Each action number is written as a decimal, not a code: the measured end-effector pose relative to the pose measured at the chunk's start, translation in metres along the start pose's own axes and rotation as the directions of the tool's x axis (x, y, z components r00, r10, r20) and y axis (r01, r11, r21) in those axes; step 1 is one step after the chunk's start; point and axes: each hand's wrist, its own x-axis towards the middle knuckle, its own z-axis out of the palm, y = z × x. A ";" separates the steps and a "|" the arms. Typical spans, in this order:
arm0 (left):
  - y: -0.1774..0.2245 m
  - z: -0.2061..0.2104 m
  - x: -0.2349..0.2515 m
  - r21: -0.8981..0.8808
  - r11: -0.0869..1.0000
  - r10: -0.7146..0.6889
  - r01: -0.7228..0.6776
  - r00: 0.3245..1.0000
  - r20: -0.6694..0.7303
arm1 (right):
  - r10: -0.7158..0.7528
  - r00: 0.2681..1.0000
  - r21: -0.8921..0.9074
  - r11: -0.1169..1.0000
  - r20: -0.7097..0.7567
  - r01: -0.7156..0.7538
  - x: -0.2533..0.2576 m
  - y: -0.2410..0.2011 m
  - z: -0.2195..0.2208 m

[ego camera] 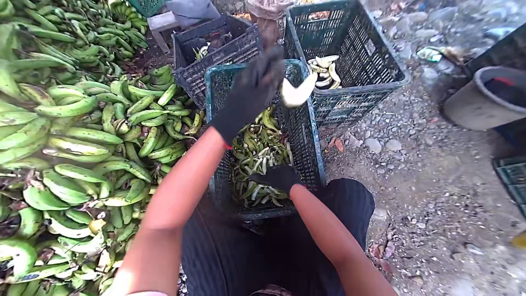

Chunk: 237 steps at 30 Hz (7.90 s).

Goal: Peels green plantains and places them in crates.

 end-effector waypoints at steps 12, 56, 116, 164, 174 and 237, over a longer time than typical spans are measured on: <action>-0.087 -0.098 -0.225 -0.256 0.866 -0.500 0.430 0.723 -0.477 | -0.176 0.984 -0.105 0.979 -0.022 0.173 0.003 0.001 0.002; -0.045 -0.209 -0.322 -0.197 0.719 -0.562 0.666 0.391 -0.729 | -0.667 0.633 0.298 0.559 -0.393 0.774 -0.047 -0.050 0.008; -0.130 0.024 -0.088 -0.399 0.808 -0.586 0.435 0.667 -0.460 | 0.042 0.827 0.713 0.533 -0.560 0.456 -0.103 -0.054 0.076; -0.109 -0.011 -0.099 -0.552 0.723 -0.655 0.416 0.668 -0.354 | -0.433 0.545 -0.384 0.900 -0.718 0.208 -0.105 -0.025 0.057; -0.118 0.009 -0.107 -0.353 0.794 -0.599 0.495 0.736 -0.316 | -0.537 0.464 -0.321 0.824 -0.704 0.466 -0.067 -0.043 0.065; -0.118 0.029 -0.113 -0.334 0.913 0.021 -0.233 0.846 -0.533 | -0.155 0.694 0.556 0.488 -0.704 0.673 -0.049 -0.039 0.027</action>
